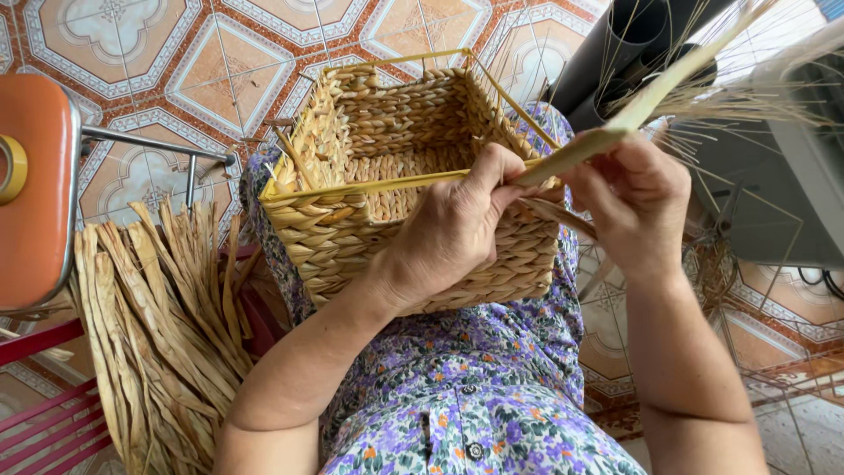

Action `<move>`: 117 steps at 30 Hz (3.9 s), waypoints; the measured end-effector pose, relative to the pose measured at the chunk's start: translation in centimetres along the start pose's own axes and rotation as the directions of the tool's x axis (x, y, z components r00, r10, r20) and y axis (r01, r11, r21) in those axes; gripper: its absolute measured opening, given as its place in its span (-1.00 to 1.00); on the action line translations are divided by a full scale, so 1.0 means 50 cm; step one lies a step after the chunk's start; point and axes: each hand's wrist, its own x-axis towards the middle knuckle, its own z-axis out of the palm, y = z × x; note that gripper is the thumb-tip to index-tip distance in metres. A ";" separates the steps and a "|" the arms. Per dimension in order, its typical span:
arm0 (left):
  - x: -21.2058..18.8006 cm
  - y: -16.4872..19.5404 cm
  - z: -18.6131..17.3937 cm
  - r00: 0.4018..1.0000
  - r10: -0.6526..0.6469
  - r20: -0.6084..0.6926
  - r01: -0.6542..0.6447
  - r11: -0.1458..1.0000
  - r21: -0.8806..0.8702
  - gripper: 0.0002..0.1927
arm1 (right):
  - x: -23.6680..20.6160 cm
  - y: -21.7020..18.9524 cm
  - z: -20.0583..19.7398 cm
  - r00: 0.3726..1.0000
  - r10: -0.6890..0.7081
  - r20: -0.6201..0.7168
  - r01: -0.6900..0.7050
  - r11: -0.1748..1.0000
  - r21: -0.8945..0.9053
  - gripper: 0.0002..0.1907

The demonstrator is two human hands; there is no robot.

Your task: The person weaves a rectangular basket using dried palm leaves. They interlace the leaves through a pre-formed frame, pulling and tightening each strand by hand to build up the basket walls.

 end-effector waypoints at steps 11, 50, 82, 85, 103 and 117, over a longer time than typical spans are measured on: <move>0.025 0.010 0.031 0.994 -0.103 0.043 0.081 0.934 0.349 -0.93 | 0.010 -0.070 -0.055 0.935 -0.222 0.277 0.345 0.751 -0.564 -0.64; -0.016 0.007 0.031 0.983 0.182 0.038 -0.184 0.922 0.341 -0.81 | 0.025 -0.020 -0.093 0.860 -0.491 0.144 0.316 0.288 -0.904 -0.93; -0.012 0.047 0.047 0.993 0.119 0.000 -0.107 0.897 0.430 -0.71 | -0.041 0.110 -0.011 0.990 0.112 -0.082 -0.078 0.936 0.343 -0.78; -0.010 0.046 0.048 0.996 0.078 -0.039 -0.058 0.927 0.371 -0.74 | -0.003 0.118 -0.026 0.971 0.202 0.125 -0.238 0.835 0.497 -0.77; -0.012 0.030 0.024 1.000 -0.024 -0.019 0.029 0.964 0.265 -0.64 | 0.021 0.213 -0.022 0.909 0.305 -0.284 -0.136 0.861 0.491 -0.76; 0.051 0.059 -0.063 0.968 0.247 -0.040 -0.193 0.840 0.507 -0.36 | 0.018 0.202 -0.133 0.856 0.491 -0.162 -0.234 0.648 0.725 -0.85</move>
